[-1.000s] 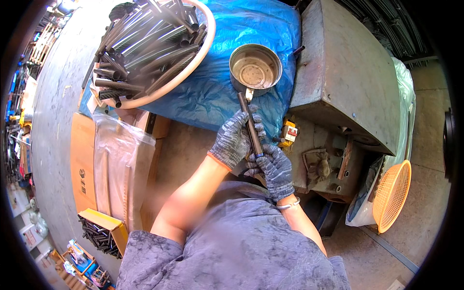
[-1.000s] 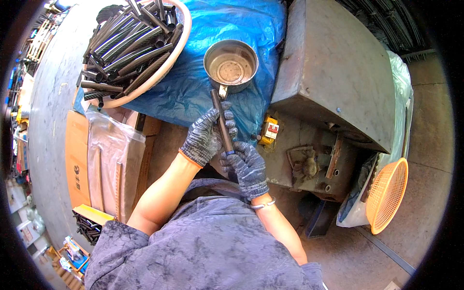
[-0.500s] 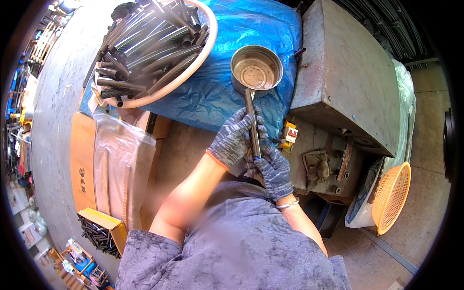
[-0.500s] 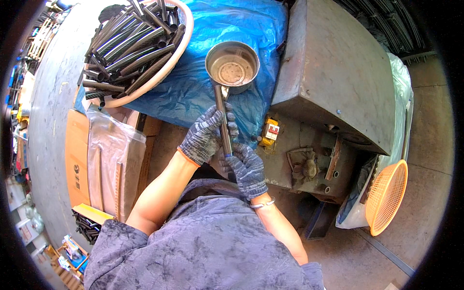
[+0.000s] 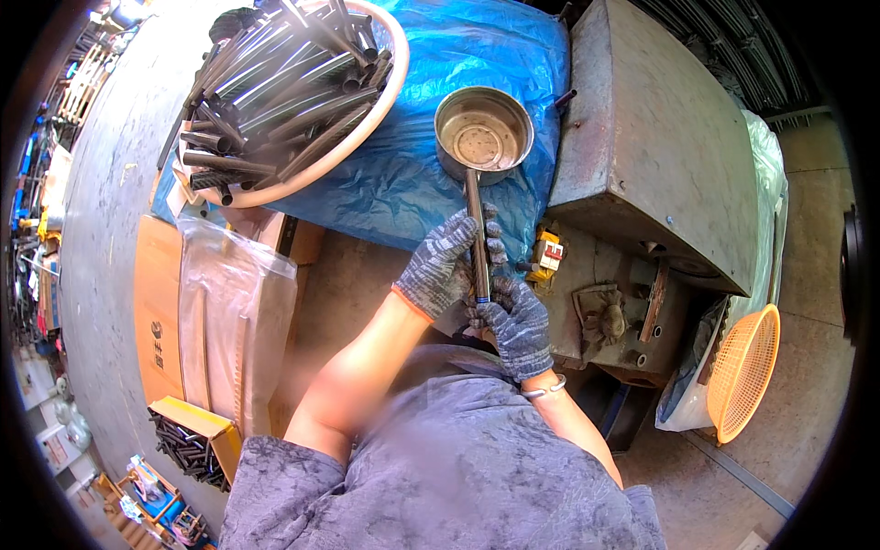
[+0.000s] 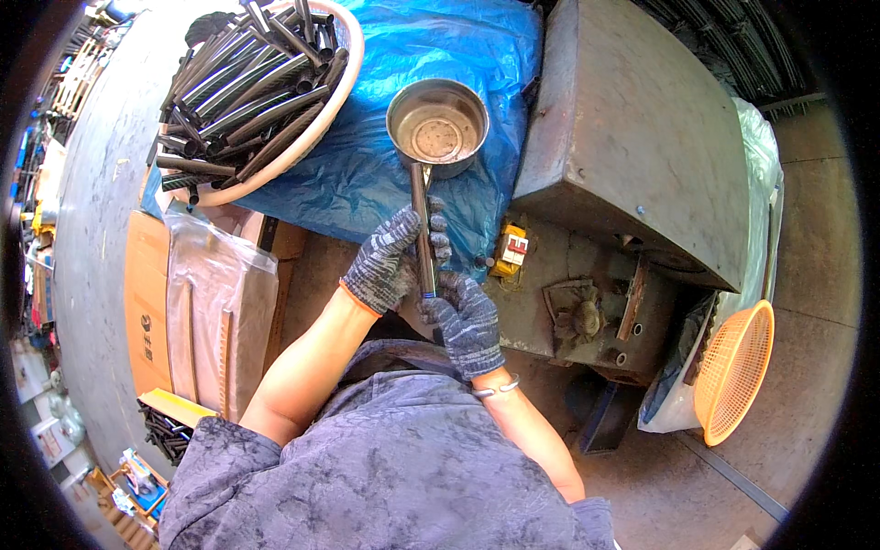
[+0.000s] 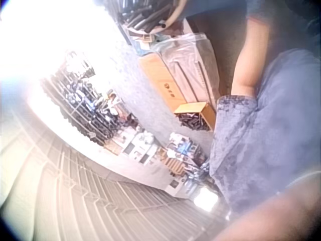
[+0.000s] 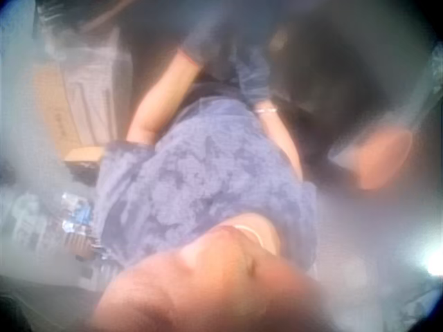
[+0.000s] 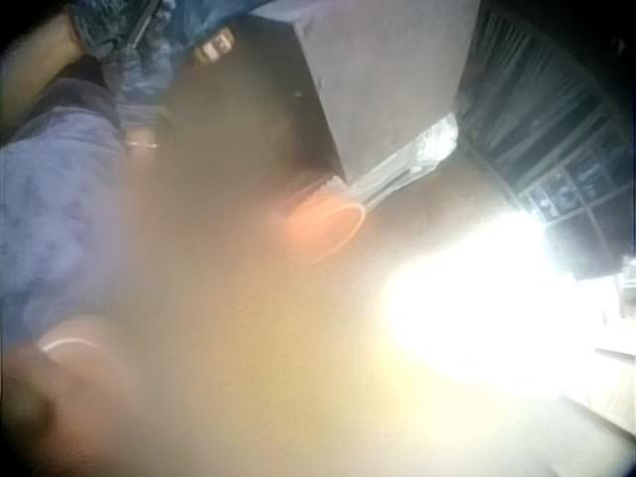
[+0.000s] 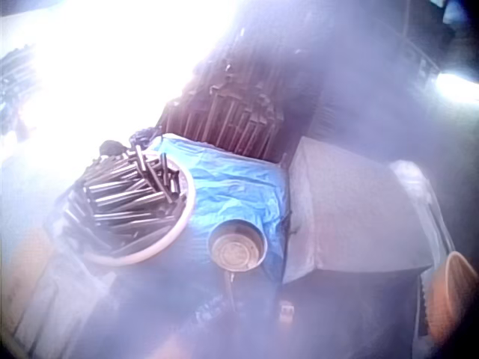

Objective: The person inserts a metal tube into a rotating deburring machine, rotates the tube by hand, and then applies a liquid to the tube using a brush. The tube is then placed into a basket.

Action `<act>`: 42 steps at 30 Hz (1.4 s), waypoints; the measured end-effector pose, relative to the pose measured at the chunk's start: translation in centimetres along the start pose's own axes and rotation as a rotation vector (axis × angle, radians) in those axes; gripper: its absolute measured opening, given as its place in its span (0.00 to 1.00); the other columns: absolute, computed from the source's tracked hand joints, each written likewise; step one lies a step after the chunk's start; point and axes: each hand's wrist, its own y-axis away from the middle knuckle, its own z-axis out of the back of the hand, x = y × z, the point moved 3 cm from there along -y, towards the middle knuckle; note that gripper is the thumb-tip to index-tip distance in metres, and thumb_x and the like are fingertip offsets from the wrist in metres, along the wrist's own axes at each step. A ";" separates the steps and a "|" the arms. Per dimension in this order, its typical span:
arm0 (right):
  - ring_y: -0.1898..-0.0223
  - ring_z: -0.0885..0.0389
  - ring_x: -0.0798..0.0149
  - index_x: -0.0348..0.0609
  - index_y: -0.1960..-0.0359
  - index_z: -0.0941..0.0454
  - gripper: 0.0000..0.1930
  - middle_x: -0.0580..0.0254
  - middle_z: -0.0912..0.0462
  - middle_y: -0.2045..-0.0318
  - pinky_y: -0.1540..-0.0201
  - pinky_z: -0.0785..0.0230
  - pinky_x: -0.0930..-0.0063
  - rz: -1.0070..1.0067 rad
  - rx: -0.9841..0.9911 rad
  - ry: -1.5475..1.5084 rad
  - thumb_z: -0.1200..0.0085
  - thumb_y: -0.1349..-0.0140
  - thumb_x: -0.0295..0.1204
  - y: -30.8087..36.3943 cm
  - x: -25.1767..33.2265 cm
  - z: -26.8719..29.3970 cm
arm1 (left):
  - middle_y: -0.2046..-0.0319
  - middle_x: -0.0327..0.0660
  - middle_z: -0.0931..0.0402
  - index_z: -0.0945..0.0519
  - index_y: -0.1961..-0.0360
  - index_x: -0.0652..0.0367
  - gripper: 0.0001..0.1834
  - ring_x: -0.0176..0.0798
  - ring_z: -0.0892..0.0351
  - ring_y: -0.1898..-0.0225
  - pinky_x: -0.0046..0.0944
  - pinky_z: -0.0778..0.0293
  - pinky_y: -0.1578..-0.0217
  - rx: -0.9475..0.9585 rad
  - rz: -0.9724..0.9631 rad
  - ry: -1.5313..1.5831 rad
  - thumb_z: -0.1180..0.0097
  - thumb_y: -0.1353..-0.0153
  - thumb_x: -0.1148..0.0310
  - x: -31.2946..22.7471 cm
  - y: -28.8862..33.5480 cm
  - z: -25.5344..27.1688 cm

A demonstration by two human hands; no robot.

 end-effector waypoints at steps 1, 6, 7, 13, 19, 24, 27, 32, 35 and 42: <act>0.67 0.20 0.71 0.33 0.54 0.25 0.14 0.60 0.18 0.67 0.64 0.28 0.77 0.002 -0.004 -0.022 0.42 0.43 0.21 0.0 -0.2 0.0 | 0.63 0.41 0.24 0.29 0.49 0.58 0.20 0.40 0.23 0.62 0.42 0.24 0.58 -0.004 -0.001 -0.001 0.41 0.39 0.62 0.0 0.0 0.0; 0.67 0.20 0.70 0.33 0.54 0.27 0.16 0.58 0.18 0.66 0.66 0.24 0.75 0.018 0.017 0.041 0.41 0.44 0.20 0.0 -0.5 0.2 | 0.62 0.41 0.25 0.29 0.49 0.60 0.20 0.40 0.23 0.62 0.43 0.24 0.58 0.035 0.018 0.085 0.41 0.39 0.62 0.4 -0.3 0.4; 0.66 0.20 0.69 0.32 0.53 0.28 0.16 0.57 0.18 0.65 0.66 0.22 0.74 0.030 0.034 0.087 0.41 0.44 0.20 -0.1 -0.5 0.3 | 0.62 0.41 0.25 0.29 0.49 0.60 0.20 0.40 0.23 0.62 0.43 0.24 0.58 0.045 0.024 0.112 0.41 0.39 0.62 0.6 -0.3 0.5; 0.67 0.19 0.69 0.33 0.55 0.27 0.16 0.58 0.18 0.67 0.65 0.24 0.74 0.104 -0.019 0.192 0.39 0.45 0.21 -0.1 -0.2 0.4 | 0.62 0.42 0.25 0.28 0.51 0.61 0.19 0.39 0.24 0.62 0.42 0.23 0.58 0.006 0.054 0.102 0.42 0.38 0.63 1.0 -0.7 1.2; 0.71 0.20 0.72 0.36 0.58 0.22 0.13 0.60 0.17 0.72 0.67 0.28 0.76 0.054 -0.075 0.051 0.38 0.46 0.23 0.0 -0.2 0.2 | 0.62 0.43 0.25 0.29 0.50 0.61 0.18 0.40 0.24 0.63 0.42 0.23 0.58 0.029 0.053 0.151 0.43 0.37 0.63 1.2 -0.9 1.3; 0.70 0.20 0.73 0.36 0.56 0.24 0.13 0.61 0.17 0.71 0.67 0.28 0.78 -0.013 -0.032 0.026 0.41 0.43 0.23 0.0 0.1 0.1 | 0.62 0.43 0.24 0.29 0.50 0.61 0.19 0.40 0.23 0.62 0.43 0.23 0.58 -0.008 0.028 0.090 0.42 0.38 0.63 0.8 -0.5 0.8; 0.69 0.20 0.72 0.35 0.54 0.25 0.13 0.61 0.17 0.69 0.67 0.28 0.79 -0.079 0.003 -0.107 0.43 0.40 0.24 -0.2 -0.5 0.0 | 0.63 0.43 0.24 0.29 0.51 0.60 0.19 0.41 0.22 0.62 0.43 0.23 0.58 -0.056 -0.007 -0.008 0.40 0.39 0.63 0.4 -0.3 0.6; 0.68 0.19 0.71 0.34 0.52 0.27 0.13 0.61 0.18 0.66 0.66 0.26 0.78 -0.127 0.049 -0.249 0.47 0.36 0.26 -0.2 -0.5 -0.2 | 0.66 0.42 0.24 0.30 0.56 0.58 0.17 0.41 0.21 0.65 0.42 0.22 0.61 -0.129 -0.082 -0.172 0.38 0.42 0.65 0.1 -0.3 0.3; 0.68 0.19 0.71 0.34 0.50 0.27 0.14 0.61 0.18 0.66 0.65 0.25 0.78 -0.129 0.068 -0.288 0.48 0.35 0.27 -0.1 -0.5 -0.3 | 0.68 0.42 0.25 0.30 0.58 0.58 0.16 0.41 0.21 0.68 0.41 0.22 0.64 -0.162 -0.095 -0.240 0.37 0.42 0.68 0.0 -0.4 0.4; 0.67 0.18 0.67 0.34 0.48 0.29 0.15 0.58 0.19 0.64 0.65 0.23 0.75 -0.177 0.100 -0.319 0.51 0.34 0.27 -0.2 -1.7 0.2 | 0.71 0.41 0.26 0.31 0.58 0.59 0.18 0.40 0.21 0.70 0.41 0.21 0.67 -0.207 -0.124 -0.358 0.36 0.45 0.70 -0.2 -0.4 0.3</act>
